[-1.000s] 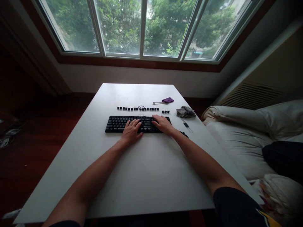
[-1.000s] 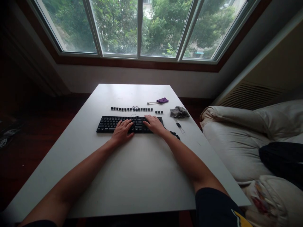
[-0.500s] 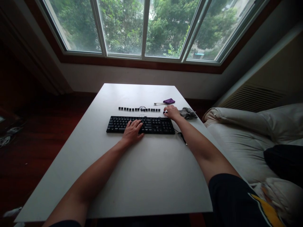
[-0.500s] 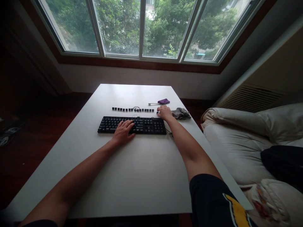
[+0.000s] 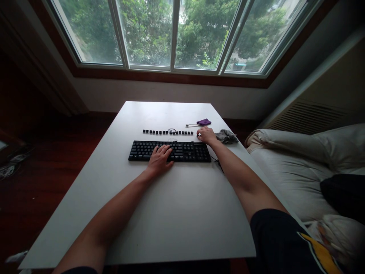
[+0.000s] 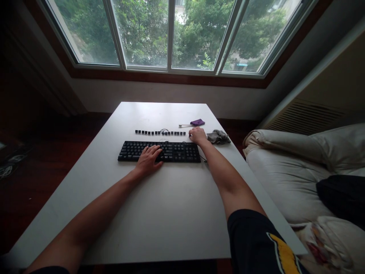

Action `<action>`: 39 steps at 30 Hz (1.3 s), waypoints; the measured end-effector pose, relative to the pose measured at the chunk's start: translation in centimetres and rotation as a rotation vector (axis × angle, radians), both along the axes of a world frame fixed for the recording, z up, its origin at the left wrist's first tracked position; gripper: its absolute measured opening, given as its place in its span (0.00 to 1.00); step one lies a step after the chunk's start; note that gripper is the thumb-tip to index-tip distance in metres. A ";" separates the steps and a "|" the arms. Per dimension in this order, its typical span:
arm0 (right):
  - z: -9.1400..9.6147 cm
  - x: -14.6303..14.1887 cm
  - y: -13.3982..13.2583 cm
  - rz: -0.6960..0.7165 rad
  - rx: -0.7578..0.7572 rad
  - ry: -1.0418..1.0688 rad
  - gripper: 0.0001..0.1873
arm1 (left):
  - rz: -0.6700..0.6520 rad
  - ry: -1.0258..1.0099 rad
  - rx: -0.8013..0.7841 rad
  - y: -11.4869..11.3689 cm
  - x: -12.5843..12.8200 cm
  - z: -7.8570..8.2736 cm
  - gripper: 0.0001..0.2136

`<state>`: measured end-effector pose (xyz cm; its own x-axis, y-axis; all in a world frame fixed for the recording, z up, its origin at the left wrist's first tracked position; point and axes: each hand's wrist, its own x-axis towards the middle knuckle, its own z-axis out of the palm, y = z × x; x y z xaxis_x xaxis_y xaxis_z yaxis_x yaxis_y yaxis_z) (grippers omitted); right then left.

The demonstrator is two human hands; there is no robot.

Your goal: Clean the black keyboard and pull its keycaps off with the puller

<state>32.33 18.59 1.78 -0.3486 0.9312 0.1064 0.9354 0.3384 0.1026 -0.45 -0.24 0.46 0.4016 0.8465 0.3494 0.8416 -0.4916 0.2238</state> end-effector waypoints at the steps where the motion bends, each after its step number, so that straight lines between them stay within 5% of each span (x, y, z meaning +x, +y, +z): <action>1: 0.0 -0.1 -0.1 0.003 0.007 0.005 0.13 | -0.001 0.001 0.001 0.0 0.0 0.0 0.28; 7: 1.0 -0.7 -2.3 0.078 0.090 0.189 0.13 | -0.006 0.000 -0.005 0.2 -0.1 0.1 0.28; 15: 2.0 -0.2 -7.0 0.275 -0.161 0.439 0.13 | 0.000 -0.007 -0.025 0.0 0.2 0.2 0.28; 25: 1.5 0.2 -8.1 0.360 -0.147 0.461 0.11 | 0.000 -0.003 -0.018 0.0 0.2 0.0 0.28; 39: 1.6 -0.6 -9.2 0.278 -0.086 0.309 0.12 | -0.004 -0.011 -0.017 0.0 0.2 0.0 0.28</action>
<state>31.75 9.34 3.37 -0.5517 0.8164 0.1709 0.7896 0.5772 -0.2082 -0.25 -0.26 0.49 0.4014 0.8507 0.3395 0.8369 -0.4912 0.2413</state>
